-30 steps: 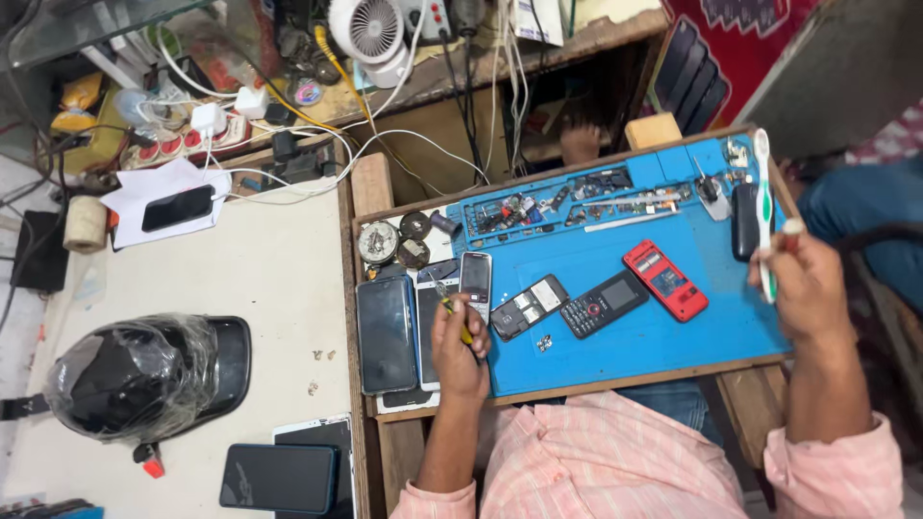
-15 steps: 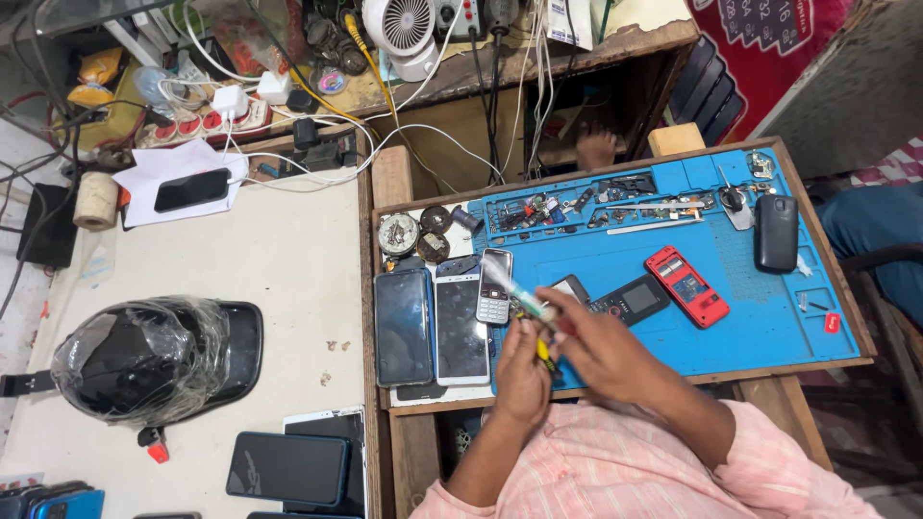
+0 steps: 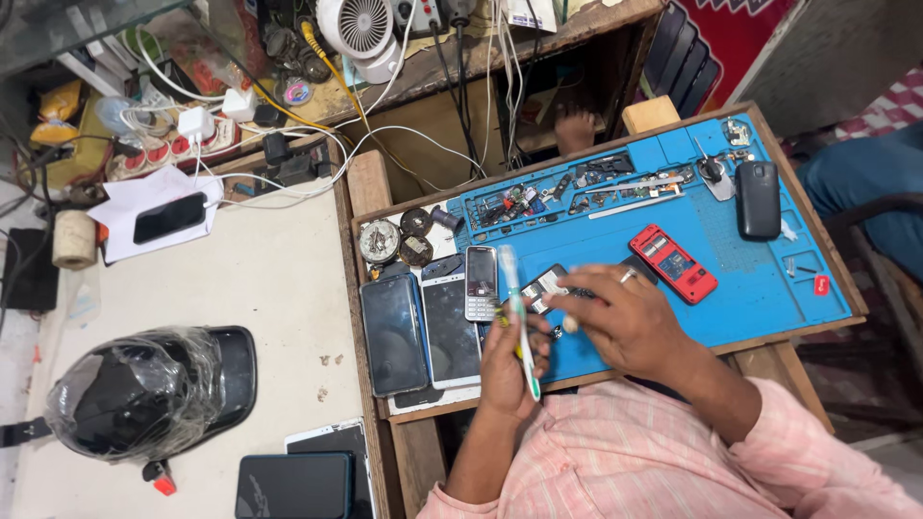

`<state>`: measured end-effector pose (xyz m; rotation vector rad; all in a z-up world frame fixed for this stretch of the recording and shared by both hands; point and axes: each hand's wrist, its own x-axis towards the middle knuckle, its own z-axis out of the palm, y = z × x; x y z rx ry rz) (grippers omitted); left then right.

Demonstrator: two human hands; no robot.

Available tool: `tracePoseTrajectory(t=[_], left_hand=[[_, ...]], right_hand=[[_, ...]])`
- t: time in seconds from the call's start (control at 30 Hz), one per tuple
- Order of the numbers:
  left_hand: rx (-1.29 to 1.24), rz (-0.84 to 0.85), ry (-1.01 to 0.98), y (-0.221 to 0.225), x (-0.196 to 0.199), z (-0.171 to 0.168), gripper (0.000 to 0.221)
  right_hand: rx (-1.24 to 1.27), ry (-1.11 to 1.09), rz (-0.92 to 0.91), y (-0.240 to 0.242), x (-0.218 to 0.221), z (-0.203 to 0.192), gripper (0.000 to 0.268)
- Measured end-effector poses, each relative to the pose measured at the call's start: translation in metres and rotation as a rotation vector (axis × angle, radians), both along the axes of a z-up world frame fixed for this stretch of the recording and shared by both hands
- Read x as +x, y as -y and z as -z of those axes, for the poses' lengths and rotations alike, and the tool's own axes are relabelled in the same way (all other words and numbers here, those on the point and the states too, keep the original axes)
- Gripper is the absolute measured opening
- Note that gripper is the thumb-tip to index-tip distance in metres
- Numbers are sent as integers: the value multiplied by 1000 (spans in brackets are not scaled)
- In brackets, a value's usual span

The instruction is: The person disassembles and reassembles several mobile phones on a blue work mat. They use a screwdriver to remove and replace screws, open phone backs, and handle internal components. The person also moves phones and tools around the workspace during the process.

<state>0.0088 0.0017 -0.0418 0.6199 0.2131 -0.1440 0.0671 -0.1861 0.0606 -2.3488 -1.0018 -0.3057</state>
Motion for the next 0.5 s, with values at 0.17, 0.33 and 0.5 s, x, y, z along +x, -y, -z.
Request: tracePoseTrajectory(t=[0.17, 0.33, 0.5], left_hand=[[-69, 205, -59, 6, 0, -19, 54], [-121, 214, -367, 12, -3, -13, 69], [-9, 226, -97, 15, -9, 7, 49]], right_hand=[[-63, 196, -293, -8, 0, 11, 57], [-115, -32, -500, -18, -12, 25, 71], [-23, -17, -392, -11, -10, 21, 69]])
